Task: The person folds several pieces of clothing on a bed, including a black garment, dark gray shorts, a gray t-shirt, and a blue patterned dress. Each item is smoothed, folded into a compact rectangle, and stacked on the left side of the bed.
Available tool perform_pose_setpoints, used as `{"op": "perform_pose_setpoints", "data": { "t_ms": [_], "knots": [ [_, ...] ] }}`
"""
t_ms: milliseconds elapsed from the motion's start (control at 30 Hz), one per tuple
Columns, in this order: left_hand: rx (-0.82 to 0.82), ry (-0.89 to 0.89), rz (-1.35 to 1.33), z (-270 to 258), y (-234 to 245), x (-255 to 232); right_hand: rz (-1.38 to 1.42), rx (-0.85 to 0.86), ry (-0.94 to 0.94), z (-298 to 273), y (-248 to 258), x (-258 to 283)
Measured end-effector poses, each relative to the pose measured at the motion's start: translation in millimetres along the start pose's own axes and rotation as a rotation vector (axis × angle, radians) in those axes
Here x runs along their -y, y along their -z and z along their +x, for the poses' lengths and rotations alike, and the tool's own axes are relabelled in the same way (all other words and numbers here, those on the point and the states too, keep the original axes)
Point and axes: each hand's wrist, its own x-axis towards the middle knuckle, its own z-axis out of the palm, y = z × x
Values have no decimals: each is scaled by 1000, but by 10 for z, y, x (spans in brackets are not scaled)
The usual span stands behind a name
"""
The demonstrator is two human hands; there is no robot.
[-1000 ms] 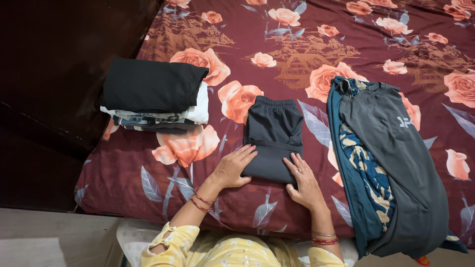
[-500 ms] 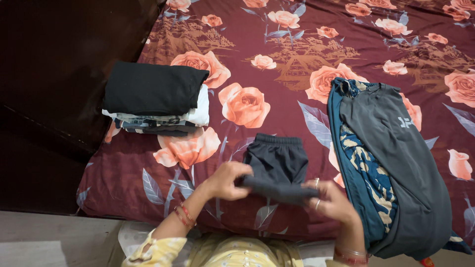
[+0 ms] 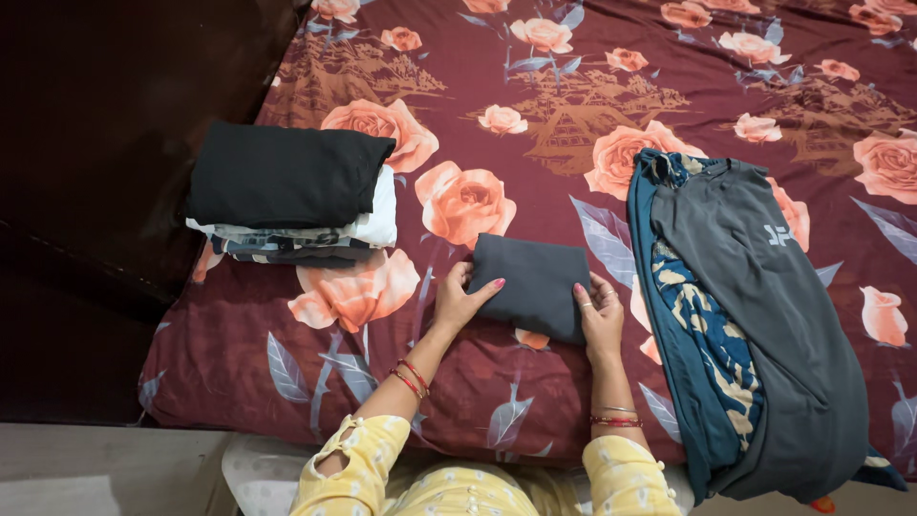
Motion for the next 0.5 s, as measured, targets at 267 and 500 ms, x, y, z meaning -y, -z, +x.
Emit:
{"op": "perform_pose_setpoints", "data": {
  "t_ms": [267,500],
  "knots": [
    [-154,11,251,-118,-74,-175,-304,-286,138,-21,-90,65],
    [-338,-508,627,-204,-64,-637,-670,-384,329,-283,-284,615]
  ]
}}
